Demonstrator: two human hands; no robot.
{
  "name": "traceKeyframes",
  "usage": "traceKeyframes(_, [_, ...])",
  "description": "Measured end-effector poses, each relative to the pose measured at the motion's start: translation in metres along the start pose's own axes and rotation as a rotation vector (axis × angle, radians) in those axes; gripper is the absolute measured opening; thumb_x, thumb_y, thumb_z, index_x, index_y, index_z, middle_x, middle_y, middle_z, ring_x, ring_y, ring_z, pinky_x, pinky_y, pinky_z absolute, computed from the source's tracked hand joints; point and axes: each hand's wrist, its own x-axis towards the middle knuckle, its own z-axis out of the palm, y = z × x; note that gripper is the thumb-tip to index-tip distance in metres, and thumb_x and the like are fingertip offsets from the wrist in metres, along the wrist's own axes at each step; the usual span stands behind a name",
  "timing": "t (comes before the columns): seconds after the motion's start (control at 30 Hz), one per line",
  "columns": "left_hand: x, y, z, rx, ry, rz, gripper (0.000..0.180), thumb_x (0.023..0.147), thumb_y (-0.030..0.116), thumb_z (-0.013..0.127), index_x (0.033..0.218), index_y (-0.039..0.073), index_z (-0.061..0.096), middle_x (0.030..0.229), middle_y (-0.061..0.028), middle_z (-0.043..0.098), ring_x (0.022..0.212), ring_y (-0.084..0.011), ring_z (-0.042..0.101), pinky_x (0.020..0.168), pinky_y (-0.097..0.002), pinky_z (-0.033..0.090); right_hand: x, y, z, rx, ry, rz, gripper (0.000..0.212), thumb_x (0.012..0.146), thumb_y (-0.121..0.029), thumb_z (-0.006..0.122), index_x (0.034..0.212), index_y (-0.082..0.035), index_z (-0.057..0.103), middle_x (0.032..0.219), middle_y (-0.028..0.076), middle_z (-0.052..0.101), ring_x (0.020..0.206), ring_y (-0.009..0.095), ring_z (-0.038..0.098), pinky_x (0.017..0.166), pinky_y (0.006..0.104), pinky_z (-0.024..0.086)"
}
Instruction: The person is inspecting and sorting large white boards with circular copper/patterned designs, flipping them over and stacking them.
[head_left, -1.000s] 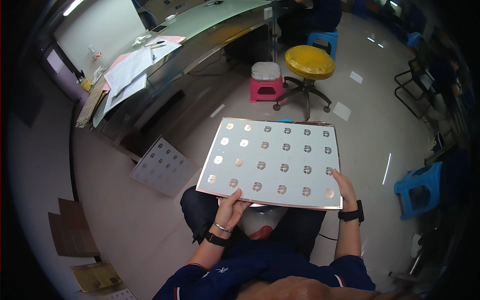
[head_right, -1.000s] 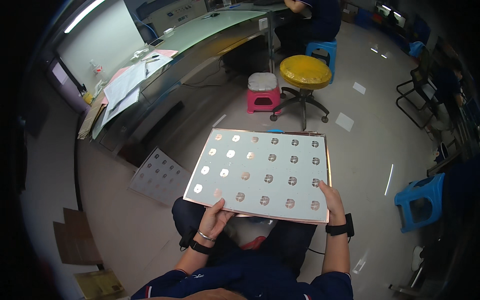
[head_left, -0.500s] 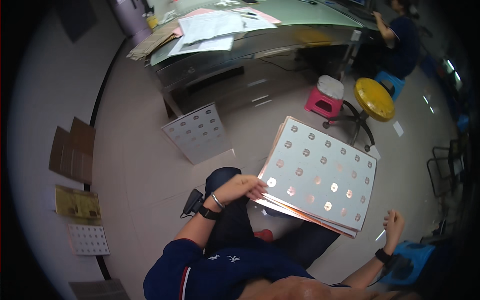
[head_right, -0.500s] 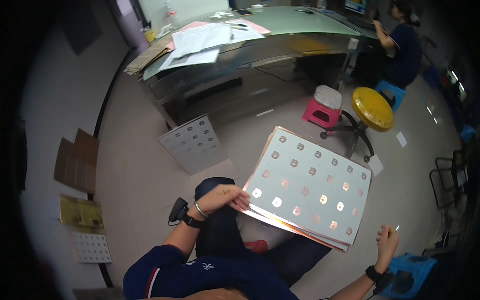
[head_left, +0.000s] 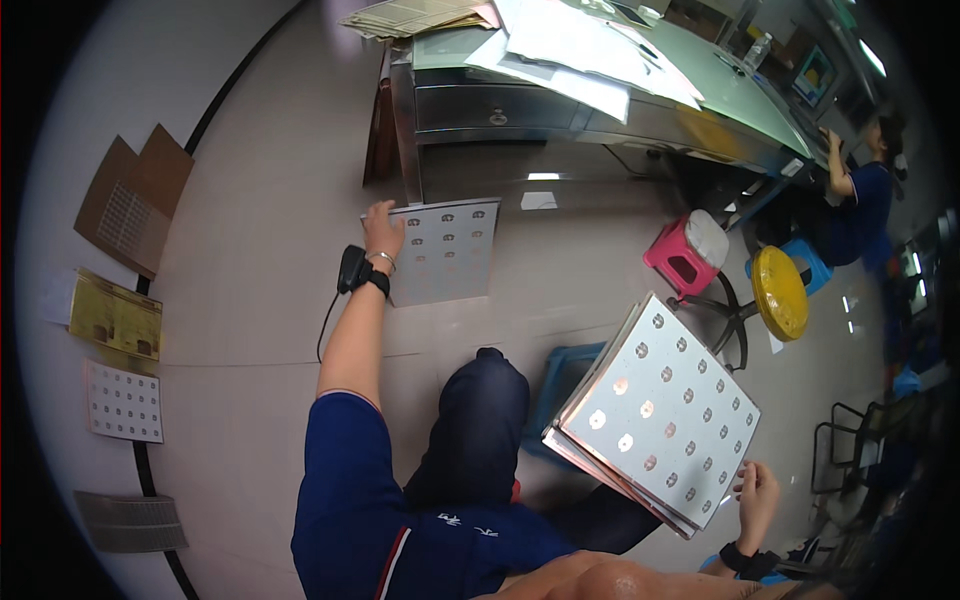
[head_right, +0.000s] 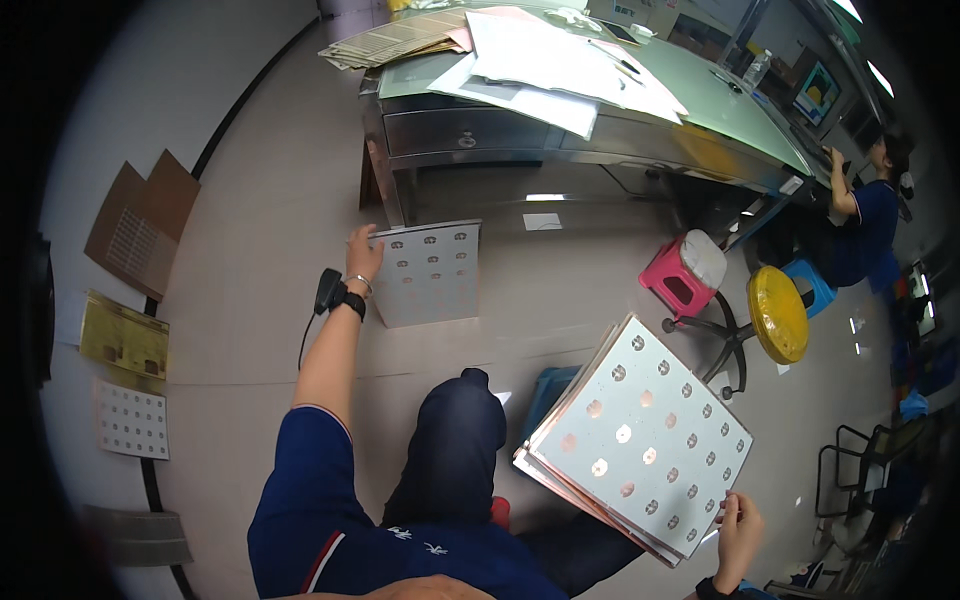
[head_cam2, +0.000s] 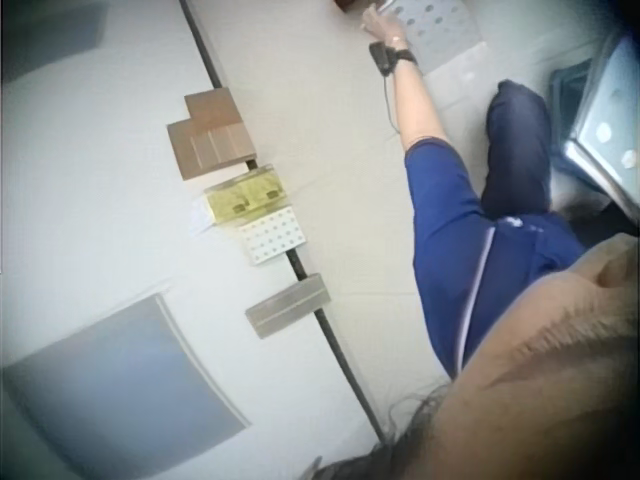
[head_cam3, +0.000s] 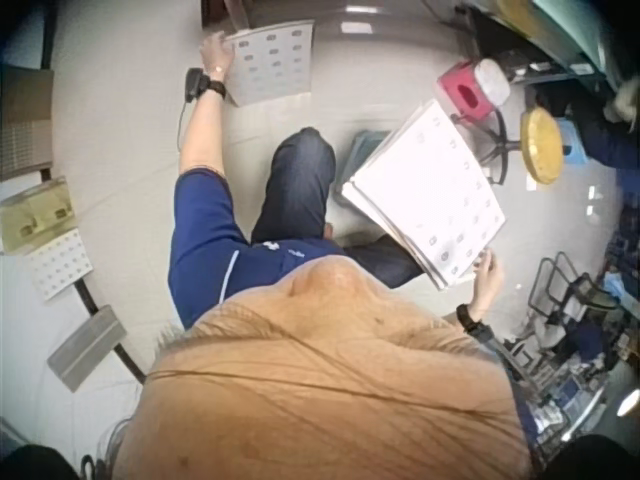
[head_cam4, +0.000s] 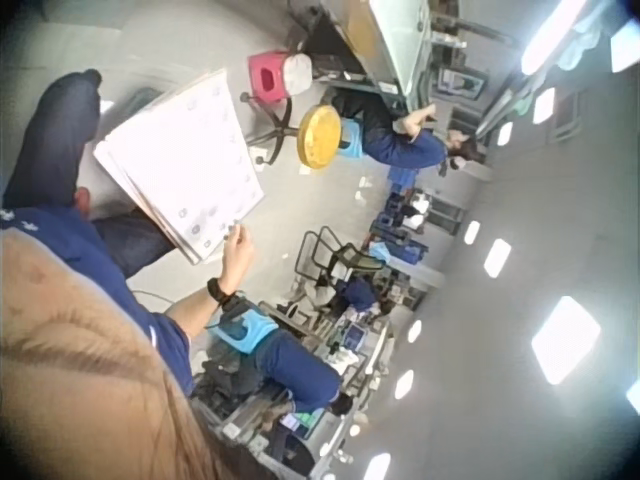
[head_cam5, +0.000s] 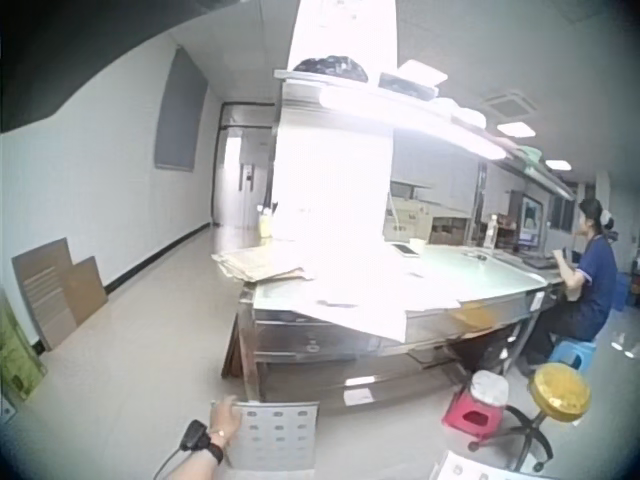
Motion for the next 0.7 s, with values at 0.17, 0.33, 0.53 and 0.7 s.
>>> traceKeyframes(0.17, [0.019, 0.005, -0.011, 0.380, -0.192, -0.080, 0.042, 0.078, 0.025, 0.064, 0.114, 0.008, 0.054, 0.123, -0.0126, 0.049, 0.114, -0.0294, 0.046, 0.094, -0.0392, 0.039, -0.004, -0.025, 0.014, -0.048, -0.050, 0.012, 0.020, 0.089, -0.013, 0.050, 0.093, 0.004, 0.061, 0.070, 0.011, 0.063, 0.055, 0.013, 0.058, 0.050, 0.0244, 0.046])
traceKeyframes(0.33, [0.013, 0.025, -0.045, 0.541, -0.646, 0.066, 0.037, 0.075, 0.033, 0.066, 0.104, 0.010, 0.062, 0.101, -0.0121, 0.062, 0.096, -0.0276, 0.058, 0.084, -0.0412, 0.044, -0.013, -0.037, 0.029, -0.034, -0.092, 0.030, 0.018, 0.088, -0.012, 0.051, 0.094, 0.003, 0.061, 0.073, 0.011, 0.063, 0.059, 0.015, 0.061, 0.052, 0.0254, 0.048])
traceKeyframes(0.53, [-0.047, 0.036, -0.047, 0.480, -0.929, 0.356, 0.033, 0.081, 0.039, 0.057, 0.092, 0.009, 0.064, 0.087, -0.0137, 0.064, 0.082, -0.0317, 0.061, 0.070, -0.0407, 0.048, -0.027, -0.046, 0.047, -0.052, -0.153, -0.034, 0.017, 0.086, -0.010, 0.053, 0.094, 0.002, 0.062, 0.077, 0.012, 0.064, 0.059, 0.017, 0.062, 0.054, 0.0261, 0.048])
traceKeyframes(0.7, [-0.067, 0.037, -0.047, 0.397, -0.890, 0.449, 0.030, 0.084, 0.035, 0.053, 0.086, 0.007, 0.064, 0.081, -0.0146, 0.064, 0.077, -0.0337, 0.060, 0.068, -0.0416, 0.047, -0.043, -0.032, 0.058, 0.001, -0.219, -0.050, 0.018, 0.086, -0.012, 0.053, 0.094, 0.001, 0.062, 0.079, 0.013, 0.064, 0.059, 0.018, 0.061, 0.055, 0.0274, 0.048])
